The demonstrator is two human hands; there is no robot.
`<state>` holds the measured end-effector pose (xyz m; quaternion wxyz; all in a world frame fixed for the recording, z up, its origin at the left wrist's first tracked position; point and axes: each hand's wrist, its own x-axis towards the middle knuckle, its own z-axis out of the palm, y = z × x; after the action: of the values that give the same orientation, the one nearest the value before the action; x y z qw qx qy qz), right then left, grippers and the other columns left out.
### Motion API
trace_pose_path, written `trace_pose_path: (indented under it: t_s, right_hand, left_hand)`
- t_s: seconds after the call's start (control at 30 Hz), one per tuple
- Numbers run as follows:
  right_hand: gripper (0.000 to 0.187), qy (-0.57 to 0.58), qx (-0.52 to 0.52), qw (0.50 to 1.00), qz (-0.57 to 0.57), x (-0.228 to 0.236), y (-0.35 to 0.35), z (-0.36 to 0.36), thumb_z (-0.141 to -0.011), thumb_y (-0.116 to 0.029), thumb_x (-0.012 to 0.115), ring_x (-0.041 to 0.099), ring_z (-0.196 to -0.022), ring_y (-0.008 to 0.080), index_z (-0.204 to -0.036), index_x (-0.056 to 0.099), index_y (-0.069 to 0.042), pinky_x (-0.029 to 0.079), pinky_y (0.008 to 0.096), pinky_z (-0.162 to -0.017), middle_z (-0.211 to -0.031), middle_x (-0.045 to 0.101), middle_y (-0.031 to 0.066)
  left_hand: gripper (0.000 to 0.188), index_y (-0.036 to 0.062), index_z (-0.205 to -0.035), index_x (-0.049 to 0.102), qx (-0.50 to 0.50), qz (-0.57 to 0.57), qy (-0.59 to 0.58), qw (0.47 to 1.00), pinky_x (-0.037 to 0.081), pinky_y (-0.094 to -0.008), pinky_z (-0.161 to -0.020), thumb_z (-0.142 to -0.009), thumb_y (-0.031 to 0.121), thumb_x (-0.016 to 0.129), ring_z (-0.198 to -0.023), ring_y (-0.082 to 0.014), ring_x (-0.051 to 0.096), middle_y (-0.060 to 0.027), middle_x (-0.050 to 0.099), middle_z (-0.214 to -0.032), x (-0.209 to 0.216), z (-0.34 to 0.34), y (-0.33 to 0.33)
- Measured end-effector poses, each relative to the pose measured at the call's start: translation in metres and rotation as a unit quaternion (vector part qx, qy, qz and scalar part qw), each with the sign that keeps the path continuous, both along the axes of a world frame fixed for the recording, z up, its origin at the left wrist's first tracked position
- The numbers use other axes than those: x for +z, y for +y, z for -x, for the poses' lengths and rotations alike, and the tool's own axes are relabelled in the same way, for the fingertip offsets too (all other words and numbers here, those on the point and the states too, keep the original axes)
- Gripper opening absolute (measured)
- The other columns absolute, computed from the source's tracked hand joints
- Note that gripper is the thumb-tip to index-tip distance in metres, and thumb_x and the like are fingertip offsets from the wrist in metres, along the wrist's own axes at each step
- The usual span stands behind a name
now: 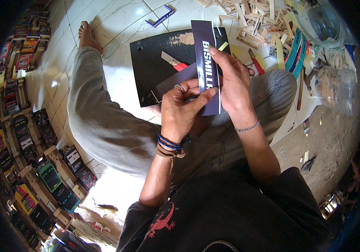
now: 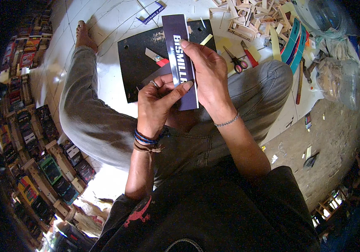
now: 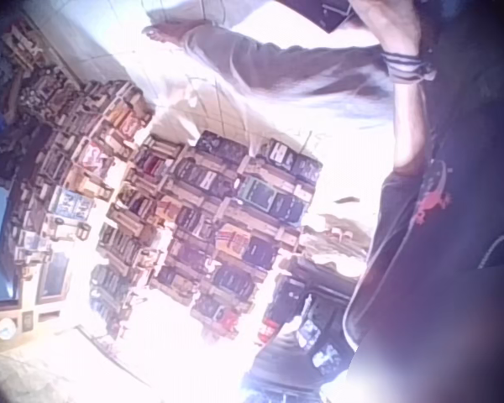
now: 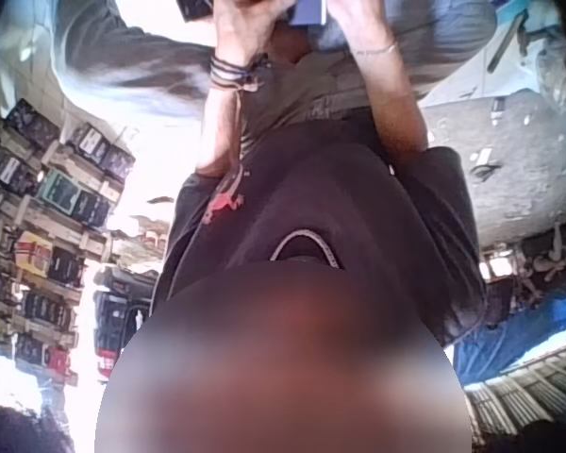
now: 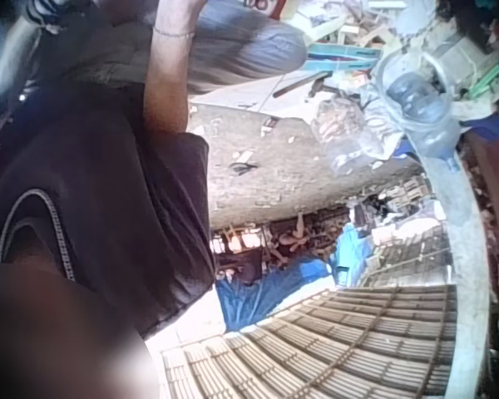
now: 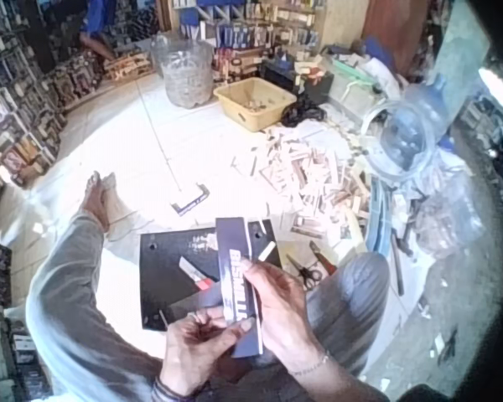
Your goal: The person sits on the floor and assembles a small craft item. They peel a purple sticker from a backing sheet, cut a small wooden piece with a utility knife, and then use scissors to trim the sticker before wrapping it around the wooden piece.
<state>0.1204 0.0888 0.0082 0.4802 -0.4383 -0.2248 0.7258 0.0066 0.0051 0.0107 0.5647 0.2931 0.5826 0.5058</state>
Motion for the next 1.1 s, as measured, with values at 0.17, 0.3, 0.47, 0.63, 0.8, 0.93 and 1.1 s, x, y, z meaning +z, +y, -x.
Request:
trace_pose_path:
  t_s: [0.17,0.3,0.47,0.63,0.8,0.93,1.1]
  right_hand:
    - [0.022,0.003,-0.005,1.000,0.001,0.000,0.000,0.001,-0.094,-0.017,0.075,0.066,-0.066,0.0078,-0.103,0.069,0.002,0.055,0.0223,-0.059,-0.085,0.072,0.0034]
    - [0.022,0.004,-0.007,1.000,0.000,0.000,0.000,0.001,-0.093,-0.017,0.075,0.066,-0.066,0.0079,-0.103,0.070,0.002,0.055,0.0221,-0.059,-0.085,0.072,0.0033]
    - [0.023,-0.005,-0.004,1.000,0.004,0.000,0.000,0.002,-0.092,-0.018,0.076,0.066,-0.066,0.0081,-0.103,0.069,0.002,0.055,0.0221,-0.060,-0.086,0.072,0.0038]
    - [0.024,-0.014,-0.005,1.000,-0.002,0.002,0.000,0.003,-0.092,-0.019,0.076,0.067,-0.066,0.0089,-0.103,0.069,0.002,0.055,0.0226,-0.060,-0.086,0.072,0.0048]
    - [0.029,-0.033,0.072,0.996,-0.038,0.008,0.003,0.002,-0.093,-0.021,0.076,0.068,-0.071,0.0103,-0.106,0.067,0.004,0.055,0.0228,-0.062,-0.089,0.072,0.0074]
    - [0.031,-0.061,0.176,0.973,-0.135,0.018,0.012,0.009,-0.093,-0.022,0.076,0.066,-0.081,0.0077,-0.108,0.069,0.005,0.053,0.0216,-0.071,-0.093,0.073,0.0071]
    - [0.021,-0.132,0.312,0.877,-0.342,0.060,0.028,0.031,-0.093,-0.016,0.075,0.062,-0.085,0.0047,-0.103,0.070,0.002,0.051,0.0222,-0.076,-0.090,0.070,-0.0003]
  left_hand:
    - [0.029,-0.0045,-0.112,0.070,0.002,-0.001,-0.008,1.000,0.052,-0.0211,-0.074,-0.087,0.005,0.080,-0.085,-0.0066,0.065,-0.0058,0.075,-0.093,0.000,0.000,0.000]
    - [0.028,-0.0044,-0.112,0.070,0.002,0.001,-0.012,1.000,0.052,-0.0212,-0.075,-0.088,0.005,0.080,-0.085,-0.0067,0.065,-0.0056,0.075,-0.093,0.000,0.000,-0.001]
    - [0.027,-0.0044,-0.111,0.070,0.005,0.001,-0.016,1.000,0.052,-0.0212,-0.076,-0.088,0.005,0.080,-0.085,-0.0066,0.065,-0.0057,0.075,-0.092,0.000,0.001,-0.001]
    - [0.028,-0.0050,-0.112,0.069,0.007,0.010,-0.023,1.000,0.052,-0.0218,-0.078,-0.087,0.004,0.080,-0.087,-0.0074,0.065,-0.0063,0.074,-0.094,-0.002,0.001,-0.001]
    - [0.026,-0.0033,-0.115,0.064,0.018,-0.024,-0.103,0.994,0.053,-0.0242,-0.085,-0.092,0.001,0.075,-0.097,-0.0092,0.065,-0.0068,0.071,-0.106,0.002,0.001,-0.001]
    - [0.022,0.0004,-0.116,0.062,0.082,-0.062,-0.148,0.984,0.052,-0.0258,-0.088,-0.095,0.002,0.071,-0.099,-0.0091,0.063,-0.0030,0.067,-0.109,0.018,0.011,-0.001]
    - [0.009,0.0023,-0.099,0.065,0.143,-0.114,-0.028,0.983,0.053,-0.0258,-0.084,-0.094,0.001,0.072,-0.091,-0.0089,0.065,-0.0011,0.069,-0.096,0.061,0.043,-0.006]
